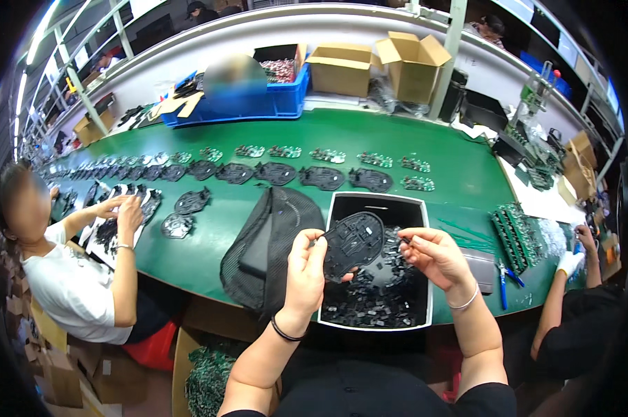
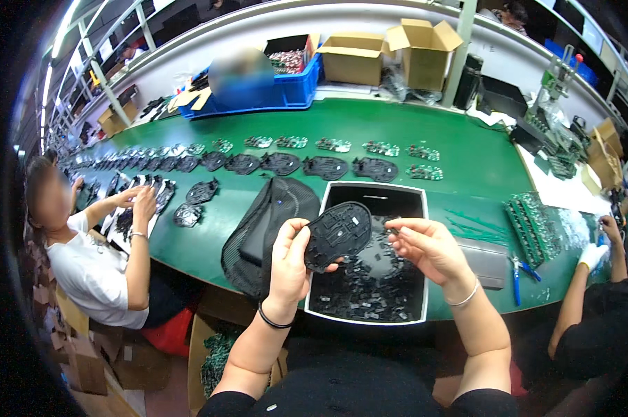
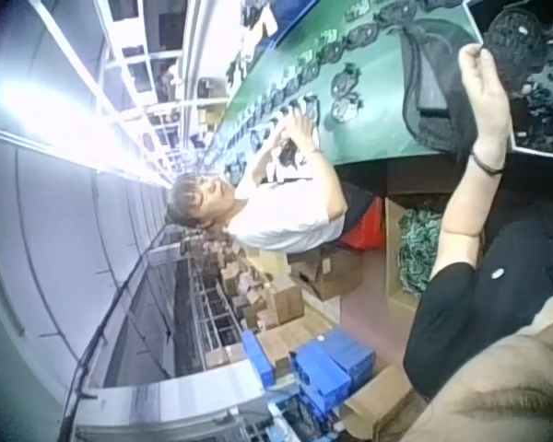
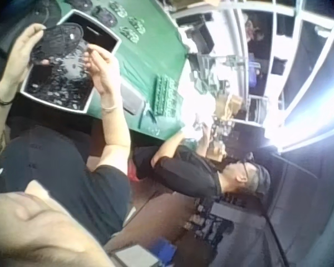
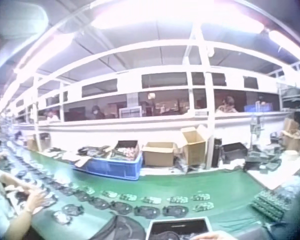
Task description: The person inserts small parts into computer mouse base shells and places them in rows on the table, then retrieves circuit boards from a box and mounts them onto the base shells by hand.
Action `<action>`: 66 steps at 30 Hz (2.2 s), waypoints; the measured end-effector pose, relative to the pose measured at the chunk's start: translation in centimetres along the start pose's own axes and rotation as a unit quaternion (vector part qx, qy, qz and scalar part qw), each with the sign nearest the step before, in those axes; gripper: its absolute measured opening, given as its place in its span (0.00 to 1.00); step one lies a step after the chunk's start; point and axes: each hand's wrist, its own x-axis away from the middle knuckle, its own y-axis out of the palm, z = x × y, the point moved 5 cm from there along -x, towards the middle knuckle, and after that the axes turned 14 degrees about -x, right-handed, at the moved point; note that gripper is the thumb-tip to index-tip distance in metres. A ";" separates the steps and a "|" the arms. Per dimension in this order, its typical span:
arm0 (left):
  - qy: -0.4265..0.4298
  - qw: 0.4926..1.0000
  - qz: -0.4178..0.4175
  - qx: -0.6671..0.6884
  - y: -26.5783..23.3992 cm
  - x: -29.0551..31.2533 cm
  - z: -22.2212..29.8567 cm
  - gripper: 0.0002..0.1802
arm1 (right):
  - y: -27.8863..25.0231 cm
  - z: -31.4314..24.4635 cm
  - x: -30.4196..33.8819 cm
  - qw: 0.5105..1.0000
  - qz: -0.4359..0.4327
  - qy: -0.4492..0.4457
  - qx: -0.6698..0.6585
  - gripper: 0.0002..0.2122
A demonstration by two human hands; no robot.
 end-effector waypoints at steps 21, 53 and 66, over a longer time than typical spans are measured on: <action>-0.033 0.999 0.004 0.021 -0.5 0.0 -0.5 0.08 | 1.7 -1.1 -1.8 0.996 -0.090 -0.007 -0.019 0.09; 0.017 0.998 -0.014 -0.059 -0.1 0.5 -0.5 0.07 | 8.3 0.1 -10.1 0.813 -0.234 0.172 0.506 0.09; -0.036 0.999 0.001 0.020 -0.3 0.1 -0.7 0.07 | 11.1 -2.0 -5.2 0.640 -0.299 -0.105 0.700 0.36</action>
